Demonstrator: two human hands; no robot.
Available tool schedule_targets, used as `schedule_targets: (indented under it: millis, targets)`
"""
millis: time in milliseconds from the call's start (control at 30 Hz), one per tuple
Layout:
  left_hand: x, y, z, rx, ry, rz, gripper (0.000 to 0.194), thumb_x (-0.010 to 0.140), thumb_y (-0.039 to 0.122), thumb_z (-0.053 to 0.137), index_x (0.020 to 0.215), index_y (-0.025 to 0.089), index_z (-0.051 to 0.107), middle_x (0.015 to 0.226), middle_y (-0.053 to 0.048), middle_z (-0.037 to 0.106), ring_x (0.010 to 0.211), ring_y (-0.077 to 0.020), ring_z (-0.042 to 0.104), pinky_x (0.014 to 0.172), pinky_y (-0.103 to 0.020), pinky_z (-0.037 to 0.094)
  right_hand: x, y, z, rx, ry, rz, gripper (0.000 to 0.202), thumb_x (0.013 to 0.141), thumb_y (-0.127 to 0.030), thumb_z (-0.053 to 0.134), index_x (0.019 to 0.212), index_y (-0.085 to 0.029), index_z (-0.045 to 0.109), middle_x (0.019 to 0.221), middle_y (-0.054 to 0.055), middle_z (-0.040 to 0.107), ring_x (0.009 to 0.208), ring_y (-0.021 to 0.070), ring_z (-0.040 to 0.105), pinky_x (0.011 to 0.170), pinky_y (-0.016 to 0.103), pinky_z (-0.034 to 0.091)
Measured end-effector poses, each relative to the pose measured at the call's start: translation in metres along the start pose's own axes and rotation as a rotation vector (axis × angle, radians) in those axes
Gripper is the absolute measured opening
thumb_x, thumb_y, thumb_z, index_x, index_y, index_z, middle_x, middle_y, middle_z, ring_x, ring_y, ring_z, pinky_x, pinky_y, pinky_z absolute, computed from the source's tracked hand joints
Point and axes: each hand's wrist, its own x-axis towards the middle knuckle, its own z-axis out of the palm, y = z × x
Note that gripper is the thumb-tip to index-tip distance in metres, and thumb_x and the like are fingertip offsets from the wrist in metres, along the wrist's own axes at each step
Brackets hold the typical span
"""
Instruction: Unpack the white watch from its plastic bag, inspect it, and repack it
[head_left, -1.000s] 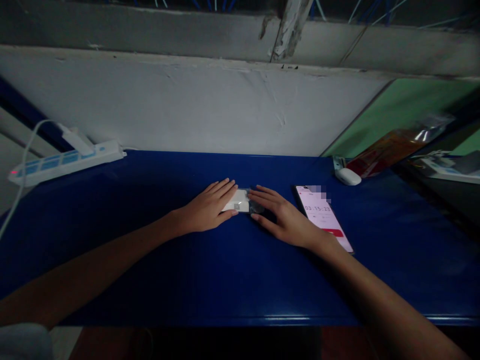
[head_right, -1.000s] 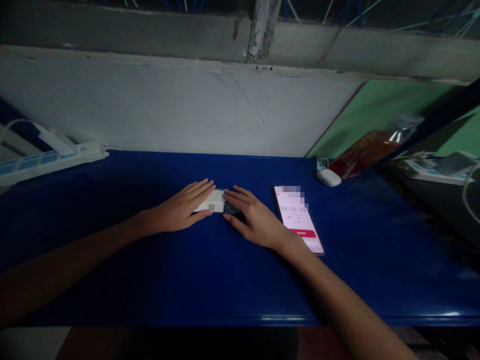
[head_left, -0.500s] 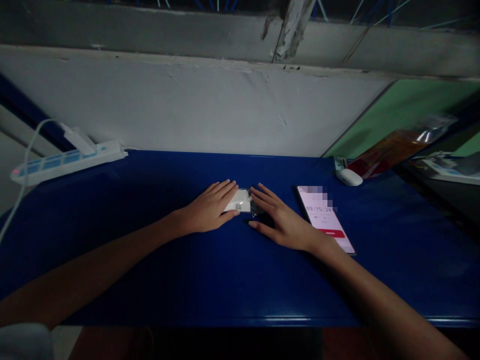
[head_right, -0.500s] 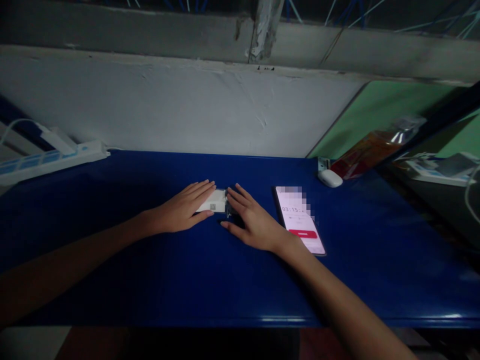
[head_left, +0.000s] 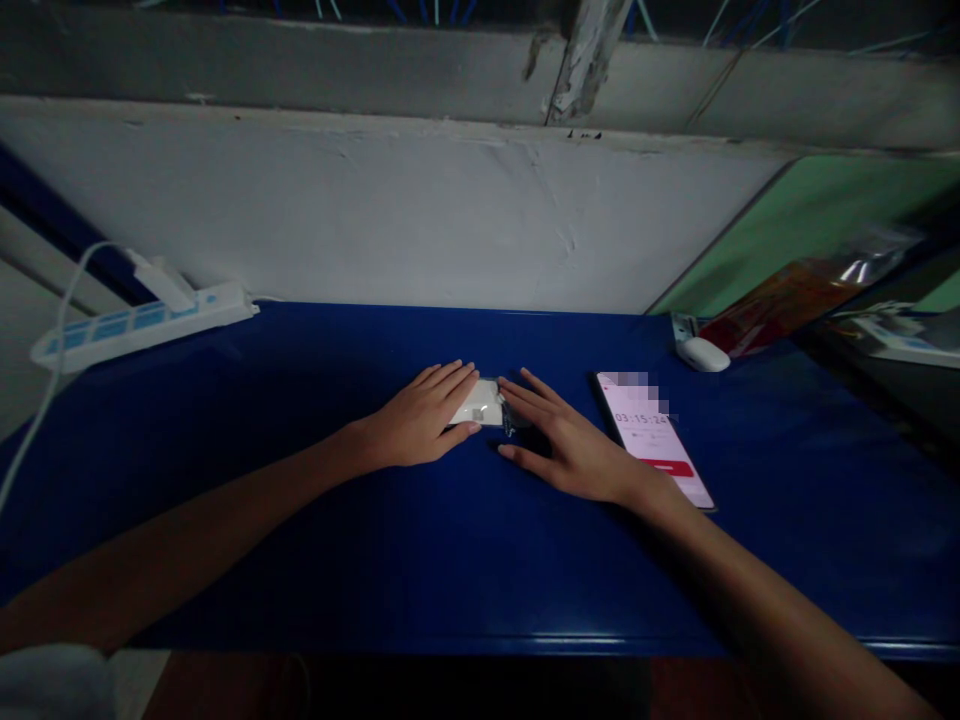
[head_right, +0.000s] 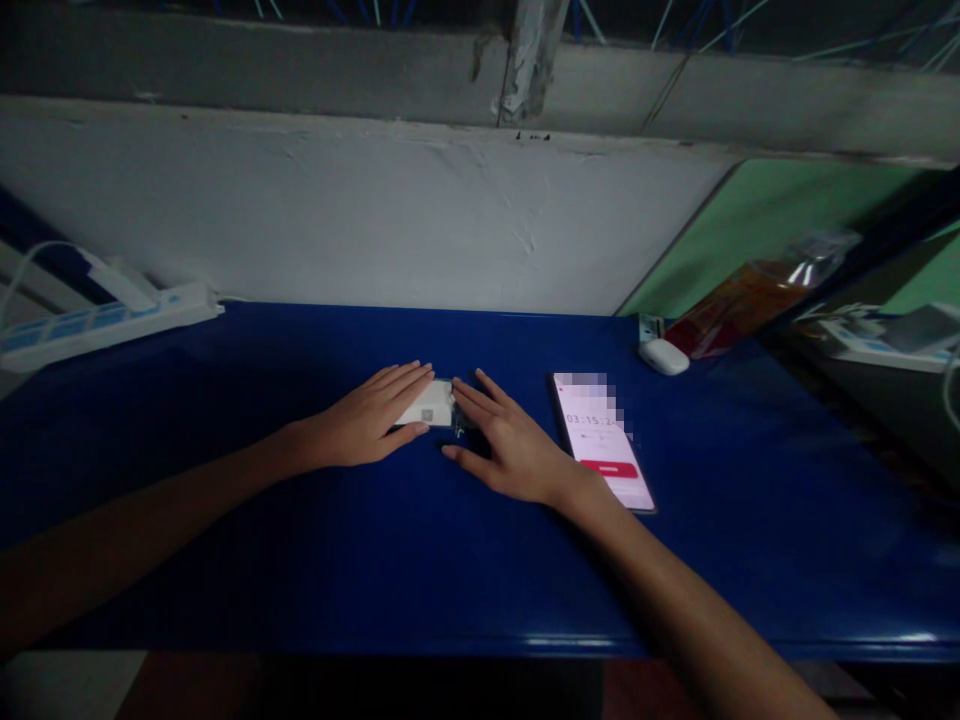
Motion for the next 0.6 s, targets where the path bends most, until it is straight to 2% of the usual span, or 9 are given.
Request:
schedule_targets:
  millis: [167, 367, 600]
  targets:
    - [0.0, 0.0, 0.0, 0.033, -0.016, 0.013, 0.062, 0.101, 0.044, 0.043, 0.148, 0.005, 0.033, 0.153, -0.024, 0.037, 0.144, -0.0335, 0.033, 0.117, -0.049, 0.028, 0.001, -0.004, 0.002, -0.062, 0.001, 0.017, 0.076, 0.093, -0.053, 0.055, 0.148, -0.004, 0.04, 0.155, 0.022, 0.037, 0.149, 0.0375, 0.008, 0.117, 0.063, 0.027]
    - [0.0, 0.001, 0.002, 0.063, -0.009, 0.016, 0.06, 0.101, 0.043, 0.042, 0.147, 0.005, 0.033, 0.152, -0.024, 0.038, 0.143, -0.0346, 0.034, 0.116, -0.05, 0.028, 0.003, -0.011, 0.004, -0.122, 0.016, -0.016, 0.078, 0.093, -0.055, 0.054, 0.147, -0.001, 0.041, 0.153, 0.025, 0.039, 0.148, 0.0379, 0.019, 0.116, 0.058, 0.032]
    - [0.002, 0.005, 0.002, 0.064, -0.035, -0.009, 0.057, 0.101, 0.039, 0.041, 0.147, 0.004, 0.033, 0.153, -0.023, 0.037, 0.147, -0.0346, 0.027, 0.117, -0.049, 0.025, 0.007, -0.023, 0.007, -0.292, 0.058, -0.044, 0.082, 0.095, -0.062, 0.045, 0.14, 0.007, 0.047, 0.147, 0.03, 0.044, 0.144, 0.0389, 0.03, 0.115, 0.054, 0.035]
